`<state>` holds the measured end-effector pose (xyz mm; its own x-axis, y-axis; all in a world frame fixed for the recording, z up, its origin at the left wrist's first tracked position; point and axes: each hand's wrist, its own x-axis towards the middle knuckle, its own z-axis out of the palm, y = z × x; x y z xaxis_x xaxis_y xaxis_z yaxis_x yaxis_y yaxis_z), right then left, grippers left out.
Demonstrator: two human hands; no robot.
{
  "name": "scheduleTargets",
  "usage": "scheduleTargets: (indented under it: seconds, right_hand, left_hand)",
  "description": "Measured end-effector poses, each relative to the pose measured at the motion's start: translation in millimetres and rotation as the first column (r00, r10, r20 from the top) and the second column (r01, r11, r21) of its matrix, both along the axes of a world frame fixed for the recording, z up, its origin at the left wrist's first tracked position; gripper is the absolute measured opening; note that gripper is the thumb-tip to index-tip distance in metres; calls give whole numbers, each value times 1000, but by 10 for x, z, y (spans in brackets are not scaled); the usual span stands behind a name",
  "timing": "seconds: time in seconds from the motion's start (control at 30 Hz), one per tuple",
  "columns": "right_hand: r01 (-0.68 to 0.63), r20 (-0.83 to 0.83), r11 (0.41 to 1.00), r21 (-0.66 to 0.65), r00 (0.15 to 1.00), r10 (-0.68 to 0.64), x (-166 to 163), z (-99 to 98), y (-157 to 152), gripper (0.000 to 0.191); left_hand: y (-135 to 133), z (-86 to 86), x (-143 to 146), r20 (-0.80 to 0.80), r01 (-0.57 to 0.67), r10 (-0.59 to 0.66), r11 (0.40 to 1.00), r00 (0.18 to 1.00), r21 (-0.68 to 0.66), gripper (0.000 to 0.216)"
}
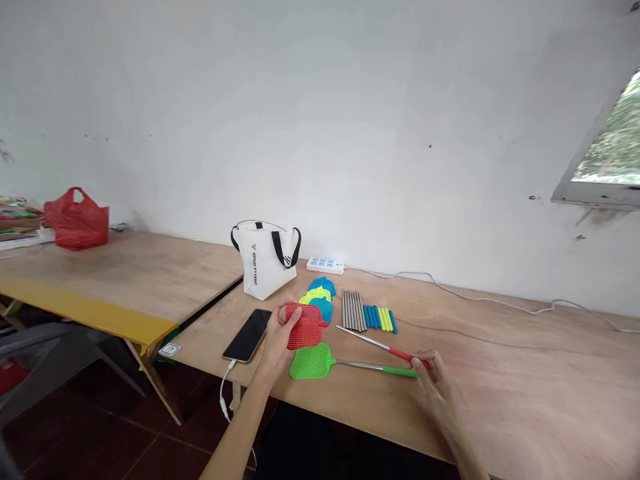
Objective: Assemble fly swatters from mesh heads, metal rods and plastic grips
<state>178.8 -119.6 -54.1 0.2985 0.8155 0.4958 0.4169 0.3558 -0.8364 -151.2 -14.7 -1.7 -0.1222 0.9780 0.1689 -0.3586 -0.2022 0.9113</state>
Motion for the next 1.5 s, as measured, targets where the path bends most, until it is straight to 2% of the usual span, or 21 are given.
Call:
scheduleTargets:
  seconds: [0.17, 0.53, 0.67, 0.9, 1.1, 1.3, 1.5]
  right_hand:
    - [-49, -4, 998, 25, 999, 49, 20, -50, 4, 31]
    - [-46, 24, 999, 10, 999, 46, 20, -63, 18, 30]
    - [-46, 16, 999, 0, 999, 46, 17, -74, 15, 31]
    - [-8, 46, 1000, -28, 999, 9, 0, 18, -27, 35]
    - [-87, 88, 985, -151, 991, 101, -19, -39, 17, 38]
    - [-55, 281, 993, -107, 956, 83, -15, -155, 72, 40]
    - [-12, 574, 1000, 14, 819, 1, -7, -193, 92, 33]
  left_hand:
    - [-2, -34, 31, 28, 52, -52, 999, 998, 4, 56]
    - [-20, -8, 63, -4, 90, -90, 996, 996, 4, 56]
    - [30, -34, 26, -58, 83, -80, 995, 995, 59, 51]
    - [7, -27, -20, -167, 119, -99, 986, 981, 114, 42]
    - [-42, 19, 18, -214, 142, -116, 983, 970, 113, 39]
    - [-70, 25, 16, -276, 162, -127, 981, 953, 109, 32]
    - [-133, 58, 66, -275, 258, -233, 964, 933, 58, 33]
